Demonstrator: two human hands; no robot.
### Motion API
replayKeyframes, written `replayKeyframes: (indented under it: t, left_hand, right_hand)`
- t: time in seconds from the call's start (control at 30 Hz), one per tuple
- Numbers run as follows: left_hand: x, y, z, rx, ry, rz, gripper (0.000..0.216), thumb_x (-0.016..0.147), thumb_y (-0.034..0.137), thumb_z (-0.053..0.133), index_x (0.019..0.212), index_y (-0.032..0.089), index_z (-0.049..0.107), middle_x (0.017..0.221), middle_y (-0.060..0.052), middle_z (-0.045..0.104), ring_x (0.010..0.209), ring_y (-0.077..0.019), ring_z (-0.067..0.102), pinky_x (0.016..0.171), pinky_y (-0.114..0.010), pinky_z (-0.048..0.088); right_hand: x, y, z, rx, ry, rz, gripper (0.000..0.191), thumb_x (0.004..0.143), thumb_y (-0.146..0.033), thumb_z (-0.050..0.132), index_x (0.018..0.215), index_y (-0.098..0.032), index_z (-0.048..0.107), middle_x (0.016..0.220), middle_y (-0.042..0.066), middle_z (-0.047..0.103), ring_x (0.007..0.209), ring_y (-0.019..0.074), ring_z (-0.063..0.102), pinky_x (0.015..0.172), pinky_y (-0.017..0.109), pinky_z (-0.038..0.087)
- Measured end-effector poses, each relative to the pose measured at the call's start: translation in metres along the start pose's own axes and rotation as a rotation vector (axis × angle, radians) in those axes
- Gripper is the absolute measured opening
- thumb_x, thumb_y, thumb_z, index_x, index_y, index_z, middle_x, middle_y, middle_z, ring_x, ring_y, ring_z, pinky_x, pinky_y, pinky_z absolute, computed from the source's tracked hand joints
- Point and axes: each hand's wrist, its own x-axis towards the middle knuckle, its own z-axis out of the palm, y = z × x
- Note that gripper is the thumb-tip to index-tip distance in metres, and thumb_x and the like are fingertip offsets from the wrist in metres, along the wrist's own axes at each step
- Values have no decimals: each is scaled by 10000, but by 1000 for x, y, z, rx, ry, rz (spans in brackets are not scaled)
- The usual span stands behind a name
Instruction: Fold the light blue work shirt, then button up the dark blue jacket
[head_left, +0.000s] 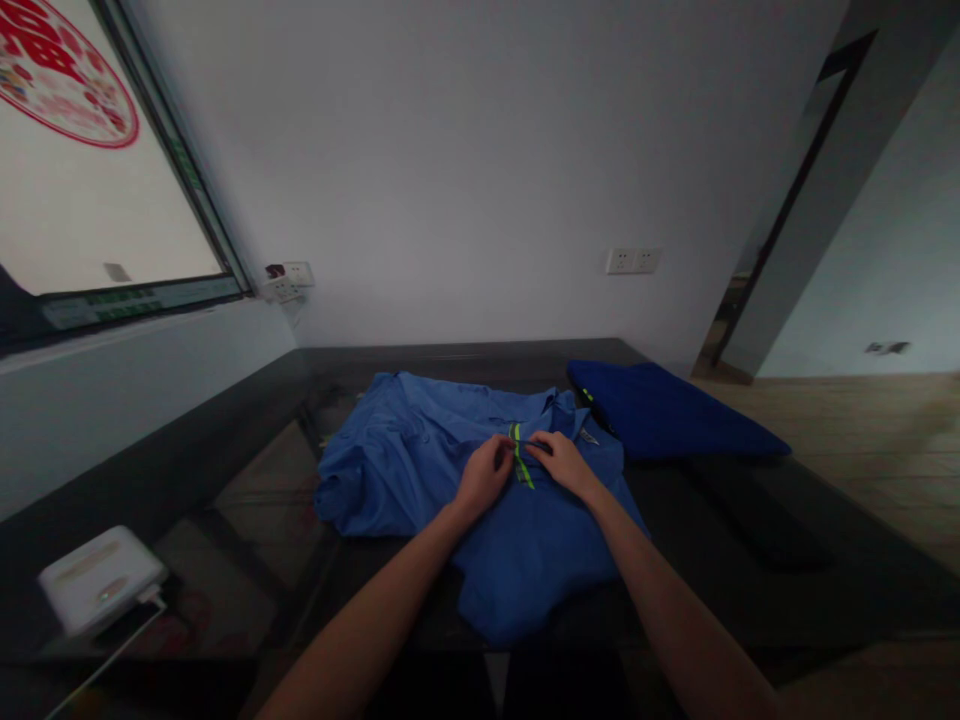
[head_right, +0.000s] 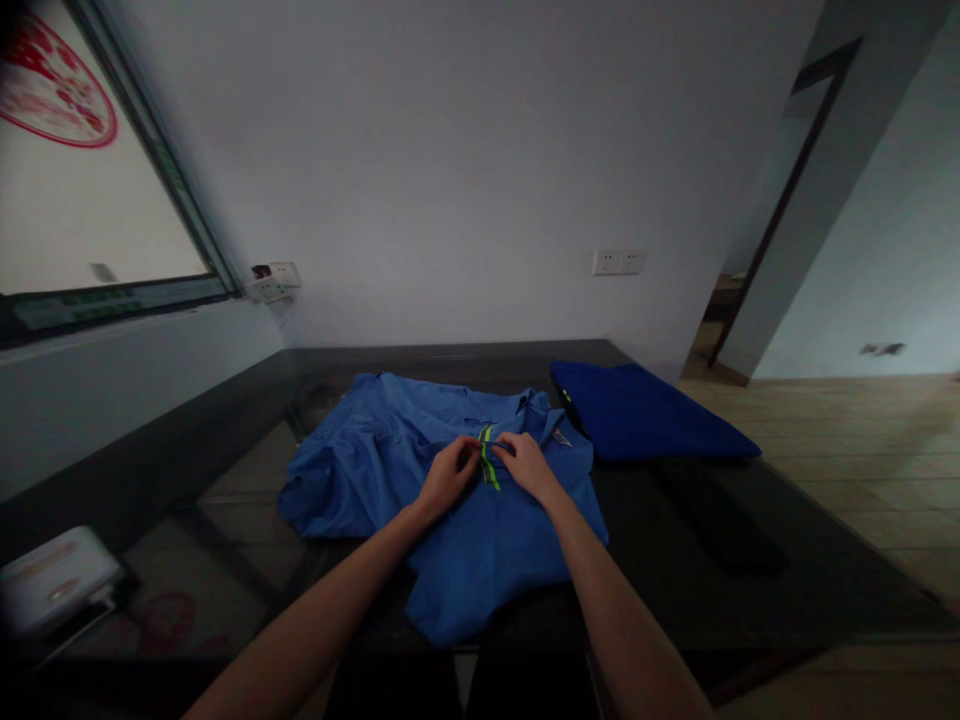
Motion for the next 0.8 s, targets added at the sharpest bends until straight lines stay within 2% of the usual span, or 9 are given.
replayKeyframes:
  t: [0.2,0.47,0.63,0.8]
  left_hand:
    - [-1,9,1,-76,24,11,212,837,195,519,1043,175,564,879,-32,622,776,-142,583,692,-242,465]
    - [2,16,-4,-146,70,-20,123,830,220,546,939,173,577,803,-14,618,724,-130,579,683,-240,460]
    - [4,19,-9,-183,130,-55,169,817,219,563,977,190,517,784,8,603,703,-121,584,652,-221,454]
    - [3,17,-10,-91,67,10,139,834,205,528,973,204,523,783,9,603,706,-127,587,682,-235,457]
  right_hand:
    - [-1,-1,0,59,87,13,122,839,-260,558,855,-181,649,796,32,637,767,184,547,697,287,406]
    - [-2,-5,2,127,134,-82,139,860,-307,556,845,-204,648,803,33,604,790,177,538,733,304,432]
    - [-3,-11,1,141,105,-102,139,868,-308,555,858,-200,642,793,29,584,781,174,538,723,297,430]
    - [-3,-14,1,125,52,-102,104,870,-250,551,862,-190,635,781,24,588,762,169,535,705,281,419]
